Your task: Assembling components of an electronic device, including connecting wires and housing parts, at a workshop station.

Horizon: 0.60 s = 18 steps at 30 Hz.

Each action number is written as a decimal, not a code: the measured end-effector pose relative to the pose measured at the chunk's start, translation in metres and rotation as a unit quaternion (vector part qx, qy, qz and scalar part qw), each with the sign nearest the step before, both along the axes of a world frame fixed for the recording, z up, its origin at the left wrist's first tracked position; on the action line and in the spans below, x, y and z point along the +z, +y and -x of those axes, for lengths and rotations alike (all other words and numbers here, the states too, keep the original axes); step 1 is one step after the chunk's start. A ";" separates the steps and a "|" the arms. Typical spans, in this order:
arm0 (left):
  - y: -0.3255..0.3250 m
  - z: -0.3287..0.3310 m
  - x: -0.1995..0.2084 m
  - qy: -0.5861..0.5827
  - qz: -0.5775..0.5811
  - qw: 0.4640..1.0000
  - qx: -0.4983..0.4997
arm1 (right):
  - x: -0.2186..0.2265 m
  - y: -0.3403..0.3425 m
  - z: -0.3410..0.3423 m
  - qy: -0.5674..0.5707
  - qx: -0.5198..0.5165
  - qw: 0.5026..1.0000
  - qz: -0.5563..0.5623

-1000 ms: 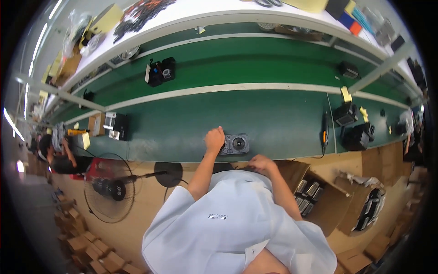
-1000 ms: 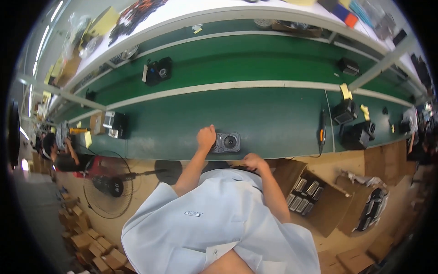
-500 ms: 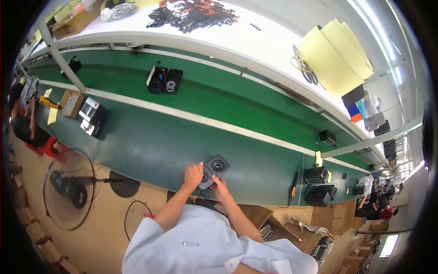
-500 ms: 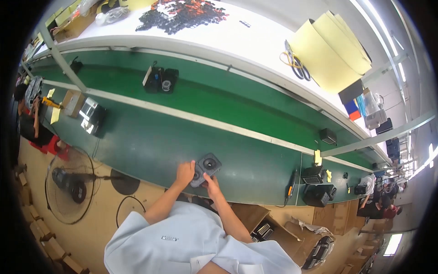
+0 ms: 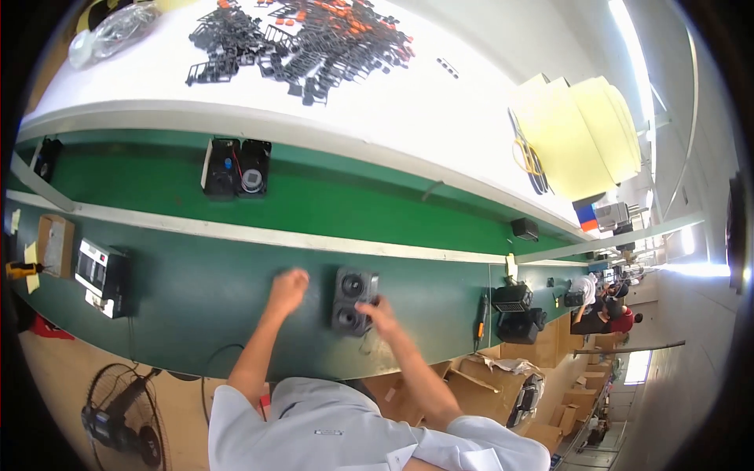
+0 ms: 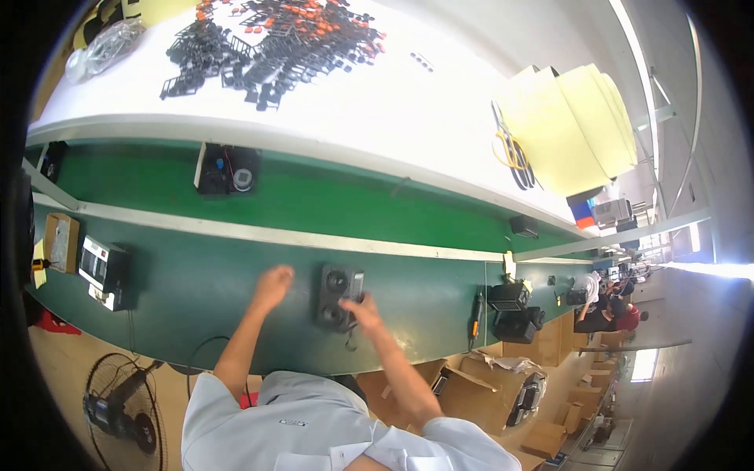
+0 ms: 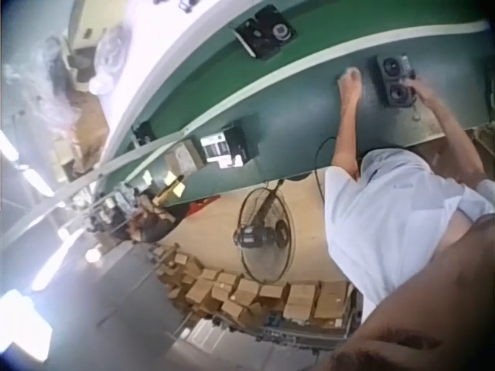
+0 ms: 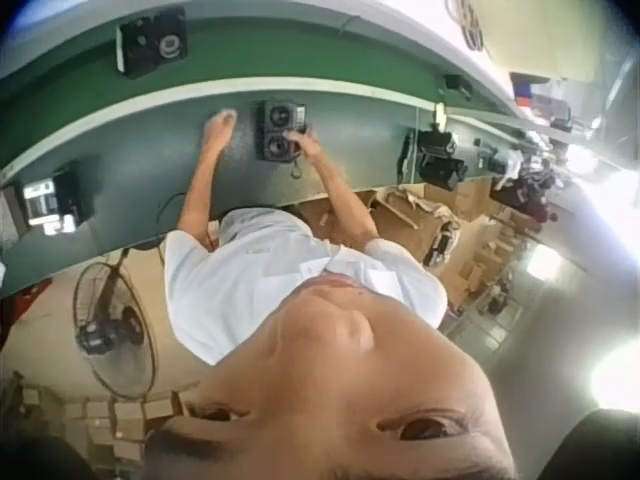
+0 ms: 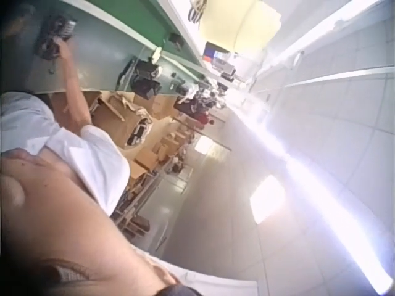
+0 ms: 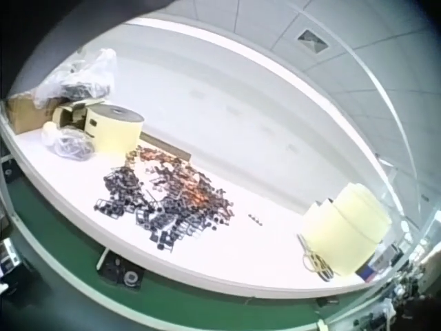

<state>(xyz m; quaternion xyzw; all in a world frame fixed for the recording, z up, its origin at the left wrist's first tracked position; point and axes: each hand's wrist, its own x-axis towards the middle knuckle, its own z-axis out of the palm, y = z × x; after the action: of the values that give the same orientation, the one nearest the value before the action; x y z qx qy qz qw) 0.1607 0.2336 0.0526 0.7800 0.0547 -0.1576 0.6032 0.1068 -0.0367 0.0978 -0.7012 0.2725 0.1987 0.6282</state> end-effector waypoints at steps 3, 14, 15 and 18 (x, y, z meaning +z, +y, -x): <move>0.041 -0.104 0.010 -0.251 -0.224 0.927 0.167 | 0.022 -0.014 -0.104 -0.167 0.154 0.921 0.316; 0.097 -0.226 -0.055 -0.143 -0.360 0.907 0.166 | -0.048 -0.003 -0.276 -0.320 0.277 0.744 0.517; 0.099 -0.227 -0.056 -0.134 -0.370 0.909 0.139 | -0.052 -0.001 -0.270 -0.296 0.233 0.791 0.482; 0.112 -0.226 -0.069 -0.147 -0.418 0.891 0.102 | -0.039 0.008 -0.243 -0.191 0.389 0.690 0.580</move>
<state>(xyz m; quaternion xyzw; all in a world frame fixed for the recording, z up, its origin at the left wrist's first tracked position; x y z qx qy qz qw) 0.3869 0.3457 -0.0164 0.9643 0.1056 0.0586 0.2357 0.3501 -0.0286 0.0587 -0.9920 -0.0896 0.0891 0.0012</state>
